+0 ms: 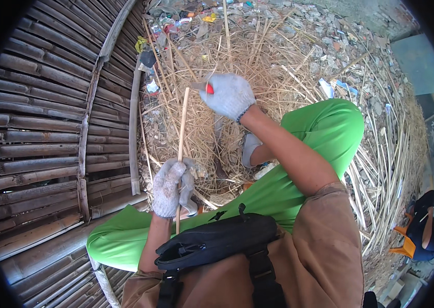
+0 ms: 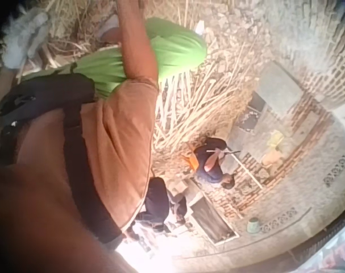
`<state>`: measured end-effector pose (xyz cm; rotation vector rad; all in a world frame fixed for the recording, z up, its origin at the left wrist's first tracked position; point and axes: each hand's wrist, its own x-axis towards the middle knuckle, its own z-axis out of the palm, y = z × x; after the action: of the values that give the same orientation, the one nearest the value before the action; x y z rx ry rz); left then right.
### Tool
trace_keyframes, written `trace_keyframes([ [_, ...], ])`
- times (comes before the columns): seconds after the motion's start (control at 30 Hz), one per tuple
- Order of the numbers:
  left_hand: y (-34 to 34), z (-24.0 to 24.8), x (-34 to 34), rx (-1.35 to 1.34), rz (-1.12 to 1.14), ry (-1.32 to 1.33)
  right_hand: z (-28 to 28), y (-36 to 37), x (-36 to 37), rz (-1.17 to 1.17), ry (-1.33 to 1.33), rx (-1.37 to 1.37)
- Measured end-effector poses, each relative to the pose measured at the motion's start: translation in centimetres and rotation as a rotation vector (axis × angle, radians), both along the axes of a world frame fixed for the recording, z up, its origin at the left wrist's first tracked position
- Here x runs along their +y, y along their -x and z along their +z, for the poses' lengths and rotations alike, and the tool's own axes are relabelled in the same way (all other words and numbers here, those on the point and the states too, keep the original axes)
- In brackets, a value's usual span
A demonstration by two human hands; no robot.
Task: The person strips bark or fibers from a bamboo stick using a small hand tool, then shakes and turns the stick to continue the process across its length.
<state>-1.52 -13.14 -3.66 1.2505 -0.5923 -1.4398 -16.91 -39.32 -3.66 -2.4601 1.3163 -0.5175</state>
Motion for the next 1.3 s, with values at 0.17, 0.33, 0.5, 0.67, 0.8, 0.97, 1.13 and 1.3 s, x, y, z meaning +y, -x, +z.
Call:
trace_keyframes([
  [0.17, 0.2, 0.5, 0.0, -0.062, 0.034, -0.028, -0.9, -1.6, 3.9, 0.235, -0.004, 0.038],
  [0.33, 0.5, 1.0, 0.2, -0.111, 0.02, -0.08, -0.7, -1.2, 1.3, 0.08, 0.033, 0.057],
  [0.5, 1.0, 1.6, 0.4, -0.048, -0.055, -0.034, -1.1, 0.5, -2.6, -0.062, 0.066, 0.1],
  [0.67, 0.2, -0.1, -0.1, -0.118, 0.048, -0.001, -0.1, -0.9, 1.8, 0.099, -0.031, -0.051],
  [0.8, 0.1, 0.5, -0.3, -0.067, 0.068, -0.017, -1.9, -2.1, 4.6, 0.263, 0.016, -0.059],
  [0.97, -0.1, 0.6, 0.0, -0.055, -0.017, -0.076, -1.8, -2.1, 3.1, 0.154, -0.004, -0.04],
  [1.13, 0.8, 0.4, 0.4, 0.015, -0.068, -0.01, -2.1, 0.0, -2.7, -0.034, 0.055, -0.016],
  [1.3, -0.1, 0.3, 0.0, 0.074, 0.061, -0.007, -2.9, 0.2, -1.5, -0.113, -0.12, -0.054],
])
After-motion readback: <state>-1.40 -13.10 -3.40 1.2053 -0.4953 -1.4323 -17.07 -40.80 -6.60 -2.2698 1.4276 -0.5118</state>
